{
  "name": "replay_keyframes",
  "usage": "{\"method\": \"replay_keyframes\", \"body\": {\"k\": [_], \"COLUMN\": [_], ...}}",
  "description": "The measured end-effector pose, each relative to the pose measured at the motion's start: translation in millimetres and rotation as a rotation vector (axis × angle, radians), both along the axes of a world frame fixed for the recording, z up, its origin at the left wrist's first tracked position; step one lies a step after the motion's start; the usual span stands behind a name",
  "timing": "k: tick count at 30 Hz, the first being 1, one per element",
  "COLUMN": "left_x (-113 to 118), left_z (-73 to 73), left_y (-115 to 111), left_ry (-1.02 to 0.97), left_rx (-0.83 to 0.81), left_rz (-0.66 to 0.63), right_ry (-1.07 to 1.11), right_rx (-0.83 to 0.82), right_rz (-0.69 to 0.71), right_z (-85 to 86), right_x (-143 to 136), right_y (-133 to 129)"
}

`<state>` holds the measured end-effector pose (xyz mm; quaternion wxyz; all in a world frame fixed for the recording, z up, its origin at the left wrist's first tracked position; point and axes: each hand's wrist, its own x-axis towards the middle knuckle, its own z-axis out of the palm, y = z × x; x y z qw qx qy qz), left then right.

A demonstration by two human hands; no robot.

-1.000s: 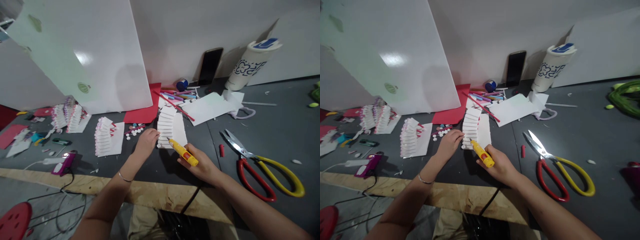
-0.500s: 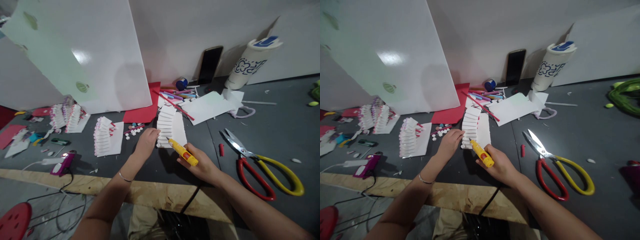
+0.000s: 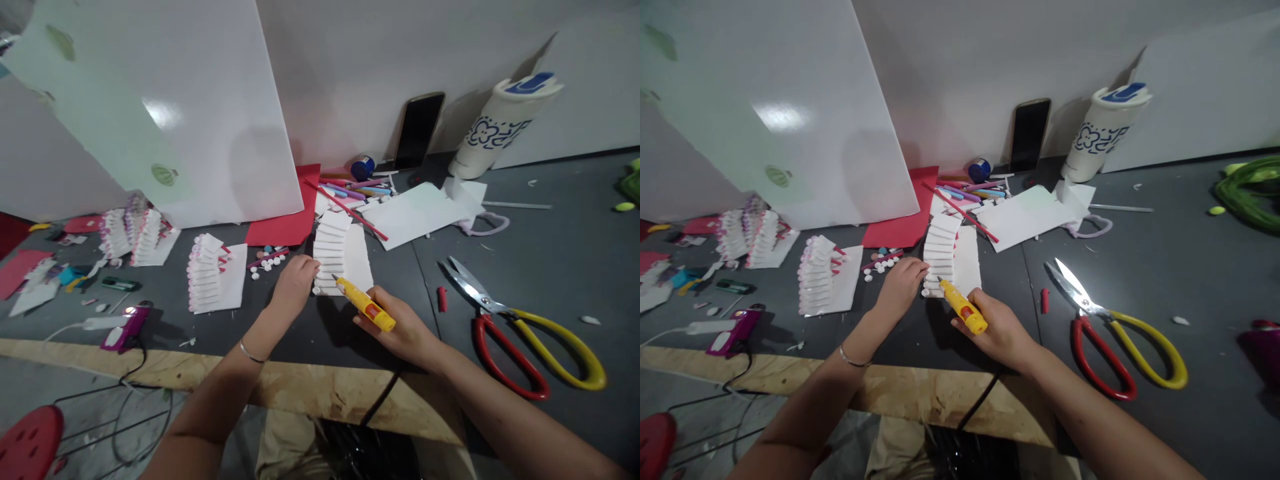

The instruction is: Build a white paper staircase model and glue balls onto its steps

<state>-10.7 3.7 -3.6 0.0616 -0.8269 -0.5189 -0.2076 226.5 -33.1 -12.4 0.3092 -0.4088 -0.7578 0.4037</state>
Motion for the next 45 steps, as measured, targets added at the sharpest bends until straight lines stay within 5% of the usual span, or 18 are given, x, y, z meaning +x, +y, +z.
{"method": "replay_keyframes", "body": {"k": [23, 45], "left_x": [0, -3], "left_z": [14.2, 8.9], "left_y": [-8, -9], "left_ry": [-0.043, -0.011], "left_rx": [-0.048, -0.008], "left_rz": [0.044, 0.023], "right_ry": [-0.017, -0.002], "right_rx": [-0.025, -0.059], "right_rz": [-0.011, -0.01], "right_z": [-1.3, 0.4], "right_x": [0, 0], "right_y": [0, 0]}}
